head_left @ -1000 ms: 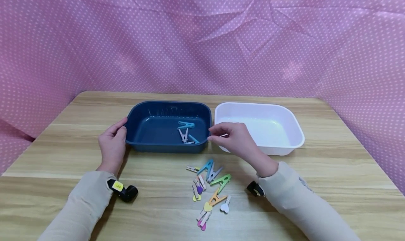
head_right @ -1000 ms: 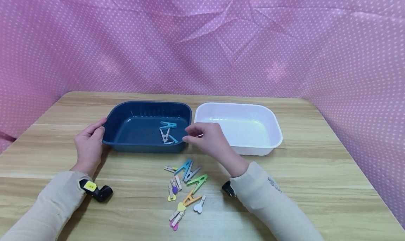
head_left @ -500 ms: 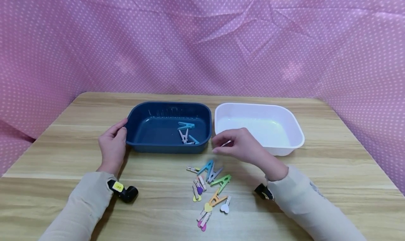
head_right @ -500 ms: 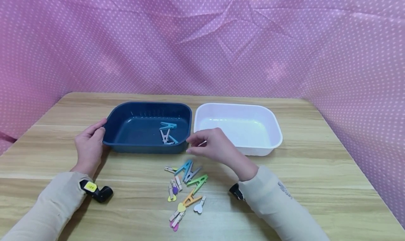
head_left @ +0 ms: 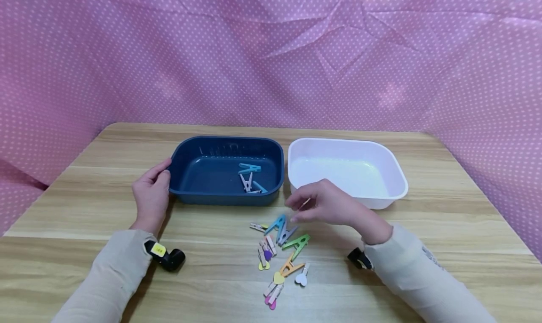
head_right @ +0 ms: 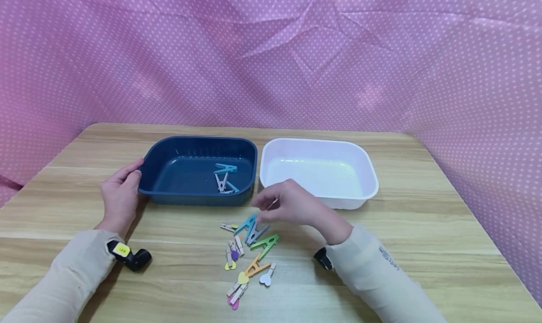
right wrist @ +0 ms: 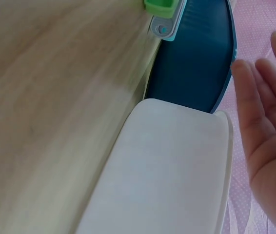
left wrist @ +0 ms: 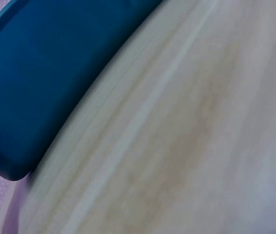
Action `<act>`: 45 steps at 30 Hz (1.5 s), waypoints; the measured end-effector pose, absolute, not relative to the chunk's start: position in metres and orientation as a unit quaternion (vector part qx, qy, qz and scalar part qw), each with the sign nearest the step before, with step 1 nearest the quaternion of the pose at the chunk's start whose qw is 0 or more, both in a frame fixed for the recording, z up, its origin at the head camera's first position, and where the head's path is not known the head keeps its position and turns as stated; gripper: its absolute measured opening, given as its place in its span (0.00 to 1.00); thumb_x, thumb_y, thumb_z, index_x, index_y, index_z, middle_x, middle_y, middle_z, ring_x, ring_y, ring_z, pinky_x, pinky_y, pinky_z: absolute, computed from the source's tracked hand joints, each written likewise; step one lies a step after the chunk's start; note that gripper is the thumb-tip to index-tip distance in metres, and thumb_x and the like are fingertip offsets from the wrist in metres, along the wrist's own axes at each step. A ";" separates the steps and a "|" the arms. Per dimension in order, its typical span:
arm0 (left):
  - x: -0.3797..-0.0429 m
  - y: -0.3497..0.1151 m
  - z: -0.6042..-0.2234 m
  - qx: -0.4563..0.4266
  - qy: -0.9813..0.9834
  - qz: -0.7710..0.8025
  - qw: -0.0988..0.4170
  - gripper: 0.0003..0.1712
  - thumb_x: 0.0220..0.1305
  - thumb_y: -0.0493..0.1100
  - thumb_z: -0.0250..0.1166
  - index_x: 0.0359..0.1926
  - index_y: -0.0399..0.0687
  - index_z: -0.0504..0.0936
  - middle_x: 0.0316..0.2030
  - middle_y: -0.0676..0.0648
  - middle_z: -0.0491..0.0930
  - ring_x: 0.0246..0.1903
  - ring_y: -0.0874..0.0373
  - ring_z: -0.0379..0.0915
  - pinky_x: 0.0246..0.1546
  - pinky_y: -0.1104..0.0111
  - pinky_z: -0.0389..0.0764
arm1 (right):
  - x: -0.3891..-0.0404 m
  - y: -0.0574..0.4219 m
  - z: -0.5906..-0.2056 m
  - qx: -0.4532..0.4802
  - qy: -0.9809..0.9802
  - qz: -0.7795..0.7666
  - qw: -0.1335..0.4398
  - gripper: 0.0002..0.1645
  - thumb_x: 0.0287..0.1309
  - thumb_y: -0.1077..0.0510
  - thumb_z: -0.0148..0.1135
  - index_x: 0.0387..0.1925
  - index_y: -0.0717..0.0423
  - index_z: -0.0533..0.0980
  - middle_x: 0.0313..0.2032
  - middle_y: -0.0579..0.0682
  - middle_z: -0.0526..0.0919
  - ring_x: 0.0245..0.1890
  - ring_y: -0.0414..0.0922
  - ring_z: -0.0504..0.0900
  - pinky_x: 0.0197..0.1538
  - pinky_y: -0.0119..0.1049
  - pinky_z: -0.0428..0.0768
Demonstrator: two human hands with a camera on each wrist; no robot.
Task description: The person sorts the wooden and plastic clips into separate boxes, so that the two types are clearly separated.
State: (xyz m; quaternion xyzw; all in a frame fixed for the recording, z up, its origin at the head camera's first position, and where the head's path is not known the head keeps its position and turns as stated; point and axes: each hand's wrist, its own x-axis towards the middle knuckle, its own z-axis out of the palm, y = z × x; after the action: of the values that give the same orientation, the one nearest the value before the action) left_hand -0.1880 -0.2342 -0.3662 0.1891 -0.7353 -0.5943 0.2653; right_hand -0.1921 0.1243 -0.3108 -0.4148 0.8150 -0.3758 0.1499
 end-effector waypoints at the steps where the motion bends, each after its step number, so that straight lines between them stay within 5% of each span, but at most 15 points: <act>1: -0.188 -0.234 -0.366 0.189 -0.735 -0.593 0.268 0.17 0.64 0.41 0.54 0.52 0.49 0.81 0.54 0.50 0.77 0.55 0.65 0.69 0.56 0.70 0.71 | -0.192 0.125 -0.311 -0.422 0.810 -0.373 0.164 0.18 0.48 0.58 0.69 0.43 0.61 0.81 0.39 0.54 0.84 0.38 0.43 0.82 0.44 0.32 0.81; 7: -0.188 -0.234 -0.368 0.188 -0.735 -0.591 0.274 0.17 0.64 0.41 0.54 0.51 0.49 0.81 0.54 0.50 0.77 0.54 0.66 0.70 0.56 0.70 0.71 | -0.192 0.127 -0.314 -0.460 0.789 -0.333 0.235 0.18 0.47 0.59 0.70 0.43 0.57 0.82 0.40 0.48 0.85 0.39 0.44 0.81 0.47 0.32 0.79; 16: -0.188 -0.234 -0.365 0.192 -0.727 -0.602 0.267 0.16 0.64 0.41 0.54 0.51 0.51 0.81 0.54 0.51 0.77 0.55 0.64 0.69 0.57 0.69 0.70 | -0.189 0.128 -0.318 -0.447 0.811 -0.264 0.270 0.17 0.46 0.59 0.70 0.41 0.44 0.82 0.39 0.35 0.82 0.38 0.36 0.76 0.46 0.30 0.77; 34: -0.187 -0.234 -0.363 0.196 -0.735 -0.597 0.254 0.17 0.65 0.42 0.53 0.52 0.52 0.81 0.55 0.52 0.76 0.57 0.64 0.68 0.58 0.68 0.70 | -0.184 0.123 -0.325 -0.455 0.820 -0.202 0.283 0.18 0.44 0.64 0.69 0.39 0.45 0.82 0.38 0.35 0.80 0.36 0.32 0.75 0.44 0.27 0.76; 45: -0.187 -0.234 -0.363 0.193 -0.723 -0.610 0.260 0.17 0.65 0.41 0.54 0.52 0.50 0.80 0.55 0.51 0.77 0.57 0.63 0.69 0.58 0.69 0.69 | -0.184 0.115 -0.325 -0.460 0.826 -0.166 0.280 0.16 0.44 0.63 0.70 0.35 0.43 0.79 0.28 0.35 0.75 0.29 0.35 0.72 0.36 0.26 0.74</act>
State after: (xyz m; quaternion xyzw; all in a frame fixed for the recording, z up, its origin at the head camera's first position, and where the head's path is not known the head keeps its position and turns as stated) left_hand -0.1872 -0.2344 -0.3632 0.1928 -0.7233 -0.6102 0.2596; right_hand -0.1837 0.1151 -0.3252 -0.4597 0.8260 -0.1664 0.2805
